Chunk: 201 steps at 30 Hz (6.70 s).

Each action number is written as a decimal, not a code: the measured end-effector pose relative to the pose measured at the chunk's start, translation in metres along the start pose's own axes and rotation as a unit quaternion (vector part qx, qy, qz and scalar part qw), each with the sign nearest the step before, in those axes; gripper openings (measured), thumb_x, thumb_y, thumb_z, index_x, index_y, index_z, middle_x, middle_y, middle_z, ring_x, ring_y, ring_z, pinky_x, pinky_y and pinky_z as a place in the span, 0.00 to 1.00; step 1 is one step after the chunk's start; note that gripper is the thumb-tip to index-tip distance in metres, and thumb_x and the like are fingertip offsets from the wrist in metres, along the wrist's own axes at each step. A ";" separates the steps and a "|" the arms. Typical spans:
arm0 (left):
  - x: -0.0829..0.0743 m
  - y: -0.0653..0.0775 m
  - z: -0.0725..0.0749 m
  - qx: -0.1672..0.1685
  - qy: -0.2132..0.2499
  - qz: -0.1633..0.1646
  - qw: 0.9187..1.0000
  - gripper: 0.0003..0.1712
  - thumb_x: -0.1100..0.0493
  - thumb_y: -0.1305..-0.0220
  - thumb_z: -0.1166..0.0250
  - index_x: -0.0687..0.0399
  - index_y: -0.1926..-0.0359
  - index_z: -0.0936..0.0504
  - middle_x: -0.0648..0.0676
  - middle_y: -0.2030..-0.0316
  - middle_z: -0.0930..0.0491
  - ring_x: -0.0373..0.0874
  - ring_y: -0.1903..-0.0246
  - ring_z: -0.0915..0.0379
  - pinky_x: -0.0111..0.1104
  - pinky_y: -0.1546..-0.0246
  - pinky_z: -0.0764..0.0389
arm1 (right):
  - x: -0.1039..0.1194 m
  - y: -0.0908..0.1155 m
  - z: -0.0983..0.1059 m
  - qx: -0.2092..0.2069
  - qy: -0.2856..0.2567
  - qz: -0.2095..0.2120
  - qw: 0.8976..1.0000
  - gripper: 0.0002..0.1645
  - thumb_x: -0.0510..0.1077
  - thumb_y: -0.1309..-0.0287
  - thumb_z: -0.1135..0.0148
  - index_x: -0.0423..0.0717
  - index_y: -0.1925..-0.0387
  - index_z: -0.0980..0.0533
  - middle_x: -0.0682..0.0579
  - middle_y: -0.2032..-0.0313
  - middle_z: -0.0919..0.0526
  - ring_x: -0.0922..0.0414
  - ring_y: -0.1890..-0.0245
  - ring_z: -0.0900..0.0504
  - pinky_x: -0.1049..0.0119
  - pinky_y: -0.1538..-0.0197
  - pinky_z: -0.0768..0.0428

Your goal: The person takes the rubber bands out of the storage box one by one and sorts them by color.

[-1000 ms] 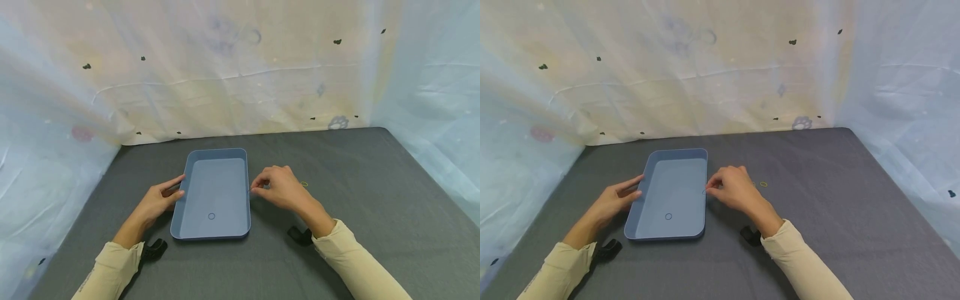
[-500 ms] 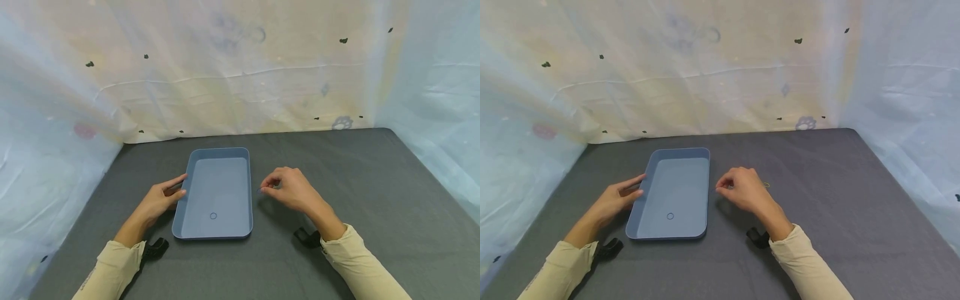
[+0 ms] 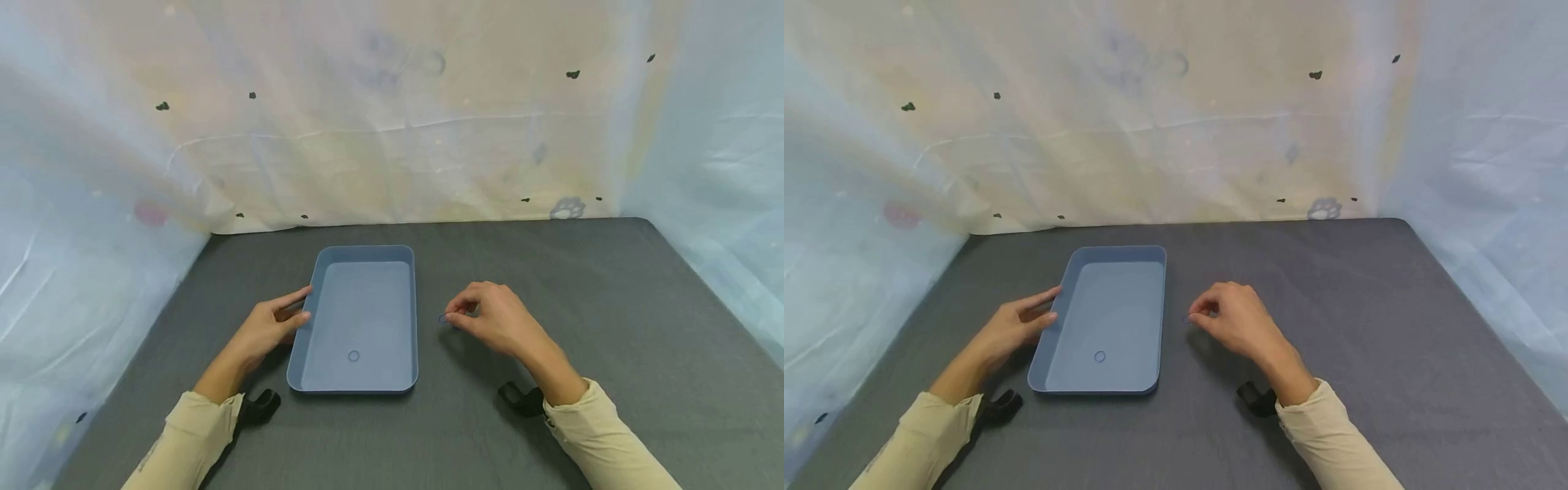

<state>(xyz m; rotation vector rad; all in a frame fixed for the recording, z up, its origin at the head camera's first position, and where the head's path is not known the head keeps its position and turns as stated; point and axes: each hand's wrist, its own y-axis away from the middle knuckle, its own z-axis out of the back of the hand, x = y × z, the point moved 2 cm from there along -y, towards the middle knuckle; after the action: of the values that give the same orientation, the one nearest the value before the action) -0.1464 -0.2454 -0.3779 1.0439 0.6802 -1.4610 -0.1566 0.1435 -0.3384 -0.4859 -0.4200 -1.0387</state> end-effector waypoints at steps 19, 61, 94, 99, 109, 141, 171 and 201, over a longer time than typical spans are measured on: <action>0.000 -0.001 0.003 0.003 0.002 0.010 1.000 0.37 0.53 0.28 0.39 0.43 0.23 0.42 0.67 0.27 0.41 0.65 0.31 0.36 0.48 0.48 0.16 | -0.011 0.002 0.000 -0.002 0.003 -0.010 1.000 0.05 0.51 0.42 0.29 0.56 0.68 0.13 0.62 0.66 0.14 0.62 0.64 0.20 0.65 0.61 0.25; 0.002 -0.002 0.002 0.002 0.000 0.008 1.000 0.37 0.51 0.29 0.38 0.41 0.23 0.42 0.68 0.28 0.39 0.65 0.32 0.35 0.47 0.49 0.15 | -0.083 0.008 0.027 0.042 0.045 -0.088 0.994 0.06 0.46 0.39 0.34 0.50 0.65 0.13 0.57 0.71 0.14 0.62 0.72 0.24 0.66 0.67 0.27; -0.001 0.000 0.002 0.002 -0.006 0.003 1.000 0.37 0.52 0.28 0.39 0.41 0.23 0.41 0.67 0.26 0.41 0.65 0.31 0.36 0.47 0.49 0.16 | -0.096 0.014 0.033 0.107 0.068 -0.117 0.985 0.06 0.48 0.41 0.33 0.54 0.68 0.13 0.55 0.66 0.11 0.62 0.73 0.26 0.66 0.69 0.29; 0.000 0.000 0.002 -0.001 -0.011 0.005 1.000 0.36 0.52 0.28 0.39 0.40 0.23 0.41 0.67 0.26 0.41 0.65 0.31 0.35 0.48 0.48 0.16 | -0.096 0.013 0.032 0.107 0.066 -0.119 0.985 0.07 0.48 0.40 0.34 0.52 0.68 0.13 0.54 0.67 0.12 0.62 0.74 0.26 0.66 0.70 0.29; 0.000 0.000 0.004 0.002 -0.014 0.006 1.000 0.38 0.48 0.29 0.38 0.39 0.23 0.41 0.66 0.27 0.40 0.64 0.31 0.36 0.50 0.46 0.17 | -0.097 0.013 0.035 0.105 0.067 -0.115 0.985 0.08 0.48 0.39 0.34 0.52 0.64 0.12 0.52 0.62 0.10 0.62 0.71 0.23 0.65 0.68 0.27; 0.001 0.000 0.004 0.009 0.002 -0.007 1.000 0.37 0.52 0.28 0.38 0.44 0.23 0.41 0.67 0.26 0.41 0.66 0.31 0.36 0.50 0.48 0.17 | 0.032 -0.016 0.005 0.032 -0.022 0.050 0.998 0.08 0.46 0.42 0.28 0.57 0.60 0.13 0.63 0.66 0.17 0.64 0.67 0.24 0.69 0.66 0.26; -0.003 0.000 0.006 0.003 0.000 -0.003 1.000 0.37 0.51 0.28 0.39 0.45 0.23 0.42 0.65 0.24 0.47 0.66 0.30 0.40 0.48 0.48 0.16 | 0.088 -0.049 -0.097 0.150 0.038 0.127 0.980 0.06 0.50 0.43 0.27 0.58 0.63 0.12 0.63 0.66 0.17 0.70 0.68 0.24 0.75 0.63 0.25; -0.003 0.000 0.005 0.000 -0.005 -0.005 1.000 0.36 0.53 0.28 0.39 0.44 0.23 0.41 0.64 0.23 0.47 0.66 0.30 0.40 0.49 0.48 0.16 | 0.092 -0.049 -0.105 0.142 0.122 0.168 0.968 0.08 0.49 0.34 0.37 0.57 0.71 0.18 0.63 0.70 0.23 0.67 0.70 0.29 0.72 0.61 0.25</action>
<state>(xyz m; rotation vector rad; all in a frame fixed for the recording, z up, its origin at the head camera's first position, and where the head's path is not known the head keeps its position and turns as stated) -0.1480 -0.2481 -0.3732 1.0344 0.6800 -1.4744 -0.1484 -0.0013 -0.3654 -0.1607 -0.2489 -0.6839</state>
